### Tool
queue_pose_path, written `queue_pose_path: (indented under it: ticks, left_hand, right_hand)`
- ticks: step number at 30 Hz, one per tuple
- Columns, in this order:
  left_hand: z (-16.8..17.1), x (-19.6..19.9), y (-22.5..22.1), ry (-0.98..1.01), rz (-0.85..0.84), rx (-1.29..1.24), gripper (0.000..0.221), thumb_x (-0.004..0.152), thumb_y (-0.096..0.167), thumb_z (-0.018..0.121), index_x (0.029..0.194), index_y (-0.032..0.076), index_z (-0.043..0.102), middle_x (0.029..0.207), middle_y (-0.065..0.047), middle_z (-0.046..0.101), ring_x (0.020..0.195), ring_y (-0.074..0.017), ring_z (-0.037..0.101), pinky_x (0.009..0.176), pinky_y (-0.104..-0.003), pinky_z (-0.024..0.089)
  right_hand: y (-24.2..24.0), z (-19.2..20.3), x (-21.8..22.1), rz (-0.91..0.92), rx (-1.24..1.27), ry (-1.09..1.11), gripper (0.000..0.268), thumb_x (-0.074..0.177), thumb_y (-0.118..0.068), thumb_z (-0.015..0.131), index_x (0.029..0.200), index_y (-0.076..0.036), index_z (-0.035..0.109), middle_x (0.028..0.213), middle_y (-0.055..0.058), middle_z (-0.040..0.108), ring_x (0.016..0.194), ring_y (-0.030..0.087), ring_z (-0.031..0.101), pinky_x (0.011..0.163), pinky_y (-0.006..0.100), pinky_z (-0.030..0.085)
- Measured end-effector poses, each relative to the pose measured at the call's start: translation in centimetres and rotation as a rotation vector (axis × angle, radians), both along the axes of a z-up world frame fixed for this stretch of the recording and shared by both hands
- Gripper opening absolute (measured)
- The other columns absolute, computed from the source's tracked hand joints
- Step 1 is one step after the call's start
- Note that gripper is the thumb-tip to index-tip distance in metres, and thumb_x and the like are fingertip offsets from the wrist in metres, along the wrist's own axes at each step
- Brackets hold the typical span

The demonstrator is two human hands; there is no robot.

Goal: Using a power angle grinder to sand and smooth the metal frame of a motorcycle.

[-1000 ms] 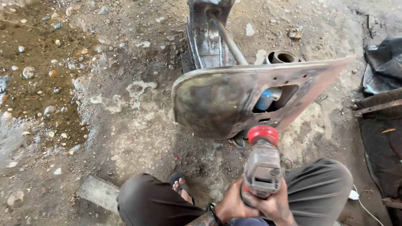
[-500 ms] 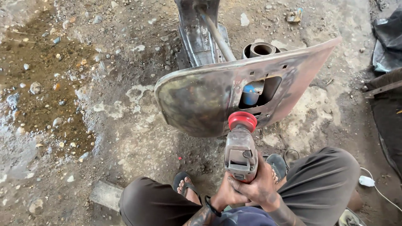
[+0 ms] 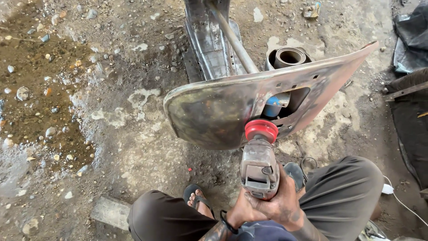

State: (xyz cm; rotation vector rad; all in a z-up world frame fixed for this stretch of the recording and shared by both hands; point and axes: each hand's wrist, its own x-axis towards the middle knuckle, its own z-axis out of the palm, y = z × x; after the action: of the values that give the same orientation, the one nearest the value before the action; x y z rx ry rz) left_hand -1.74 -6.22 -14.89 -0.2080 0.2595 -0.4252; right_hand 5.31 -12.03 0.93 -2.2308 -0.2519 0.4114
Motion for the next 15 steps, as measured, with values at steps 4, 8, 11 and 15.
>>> queue_pose_path:
  ticks: [4,8,11,15]
  left_hand:
    - [-0.2,-0.1,0.2,0.001,-0.039,0.019,0.076,0.099,0.061,0.036,0.151,0.007,0.053,0.159,-0.017,0.048,0.147,-0.0351,0.042,0.123,-0.047,0.035]
    - [0.9,0.1,0.7,-0.003,-0.067,0.032,0.084,0.099,0.066,0.032,0.155,0.006,0.048,0.163,-0.019,0.043,0.15,-0.0362,0.038,0.126,-0.049,0.031]
    - [4.3,0.6,1.9,-0.275,0.191,0.443,0.045,0.107,0.025,0.04,0.142,0.0,0.053,0.146,-0.022,0.056,0.136,-0.033,0.052,0.119,-0.046,0.042]
    - [5.5,1.3,1.8,-0.231,0.231,0.498,0.044,0.102,0.021,0.043,0.136,-0.002,0.058,0.138,-0.021,0.062,0.129,-0.0304,0.058,0.114,-0.04,0.047]
  right_hand:
    - [-0.4,-0.9,-0.1,-0.045,0.043,-0.011,0.067,0.044,-0.026,0.095,0.102,-0.012,0.064,0.077,0.005,0.081,0.068,0.016,0.076,0.061,0.037,0.059]
    - [0.1,0.3,0.0,-0.028,-0.059,-0.056,0.075,0.046,-0.032,0.095,0.11,-0.011,0.063,0.077,0.007,0.082,0.069,0.021,0.082,0.061,0.039,0.06]
    - [0.2,0.8,0.3,-0.033,-0.09,-0.024,0.081,0.044,-0.031,0.093,0.118,-0.017,0.064,0.079,0.003,0.083,0.074,0.013,0.079,0.062,0.036,0.059]
    - [0.3,0.4,0.4,-0.006,0.101,-0.106,0.07,0.047,-0.025,0.094,0.107,-0.008,0.063,0.085,0.003,0.08,0.077,0.009,0.072,0.07,0.031,0.059]
